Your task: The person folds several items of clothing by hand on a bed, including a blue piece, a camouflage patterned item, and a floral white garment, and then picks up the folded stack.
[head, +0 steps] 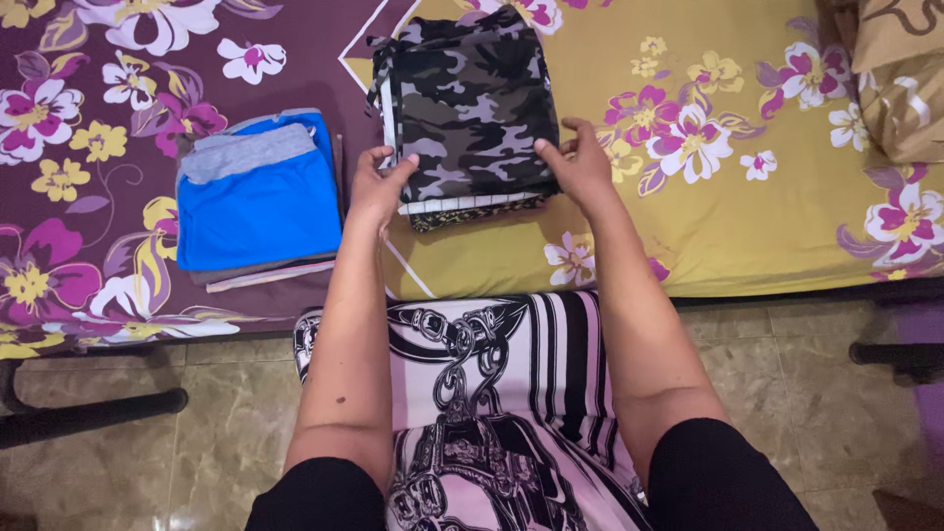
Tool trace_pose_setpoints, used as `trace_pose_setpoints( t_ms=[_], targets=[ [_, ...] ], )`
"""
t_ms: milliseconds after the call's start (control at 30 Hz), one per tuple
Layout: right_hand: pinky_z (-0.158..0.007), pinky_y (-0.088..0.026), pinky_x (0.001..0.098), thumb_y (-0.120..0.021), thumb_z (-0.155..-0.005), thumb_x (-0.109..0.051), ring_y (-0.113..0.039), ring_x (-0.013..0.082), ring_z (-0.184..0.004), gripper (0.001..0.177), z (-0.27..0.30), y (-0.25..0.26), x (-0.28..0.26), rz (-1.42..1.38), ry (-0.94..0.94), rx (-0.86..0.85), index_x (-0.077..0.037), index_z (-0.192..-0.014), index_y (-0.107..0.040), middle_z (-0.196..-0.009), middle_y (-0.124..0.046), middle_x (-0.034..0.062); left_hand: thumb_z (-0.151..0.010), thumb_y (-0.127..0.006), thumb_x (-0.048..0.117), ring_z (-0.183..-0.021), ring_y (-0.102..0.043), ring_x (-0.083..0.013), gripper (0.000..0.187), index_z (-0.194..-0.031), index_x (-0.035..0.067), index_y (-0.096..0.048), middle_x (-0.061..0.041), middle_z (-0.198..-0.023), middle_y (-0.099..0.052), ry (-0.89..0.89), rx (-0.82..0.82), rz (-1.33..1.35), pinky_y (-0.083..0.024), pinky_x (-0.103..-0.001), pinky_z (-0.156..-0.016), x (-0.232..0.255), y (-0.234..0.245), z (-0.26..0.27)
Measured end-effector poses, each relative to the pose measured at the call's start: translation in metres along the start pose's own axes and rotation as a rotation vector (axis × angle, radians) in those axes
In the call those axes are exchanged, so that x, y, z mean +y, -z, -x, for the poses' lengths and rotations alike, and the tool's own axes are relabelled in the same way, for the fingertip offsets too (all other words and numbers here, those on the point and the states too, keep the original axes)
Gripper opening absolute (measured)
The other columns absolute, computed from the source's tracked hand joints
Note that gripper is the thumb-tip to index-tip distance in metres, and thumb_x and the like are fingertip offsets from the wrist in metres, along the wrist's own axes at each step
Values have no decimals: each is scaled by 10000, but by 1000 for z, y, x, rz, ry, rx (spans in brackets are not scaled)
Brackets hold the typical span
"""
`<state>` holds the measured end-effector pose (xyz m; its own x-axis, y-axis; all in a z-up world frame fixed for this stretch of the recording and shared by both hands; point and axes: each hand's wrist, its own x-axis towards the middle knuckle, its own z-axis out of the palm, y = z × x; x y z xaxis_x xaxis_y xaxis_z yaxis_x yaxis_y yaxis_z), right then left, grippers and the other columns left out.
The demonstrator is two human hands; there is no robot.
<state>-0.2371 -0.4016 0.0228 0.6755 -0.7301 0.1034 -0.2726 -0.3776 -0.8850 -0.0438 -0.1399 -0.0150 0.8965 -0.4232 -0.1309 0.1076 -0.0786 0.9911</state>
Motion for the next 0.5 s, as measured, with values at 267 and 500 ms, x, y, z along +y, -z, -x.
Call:
trace_pose_setpoints(
  t_ms=[267,500],
  targets=[
    [-647,-555,356,-872,-811,-473,-652,182,-755,623,-21,8,4,148,-194,-193,37,-1085,-643,-893,-661,85,-796,-731,172,-1137,-566,-234,830,-1508,234,-308,-87,-1306,-596,313,-199,130,-444,-559,-887,50,-2,1],
    [-632,-545,309,-881,-733,-440,-661,161,-708,634,-25,11,3,63,-125,-182,-36,-1138,-608,-811,-669,64,-786,-690,247,-1254,-569,-275,902,-1568,301,-245,-60,-1513,-471,379,-273,269,-458,-577,-971,59,-7,4]
  ],
)
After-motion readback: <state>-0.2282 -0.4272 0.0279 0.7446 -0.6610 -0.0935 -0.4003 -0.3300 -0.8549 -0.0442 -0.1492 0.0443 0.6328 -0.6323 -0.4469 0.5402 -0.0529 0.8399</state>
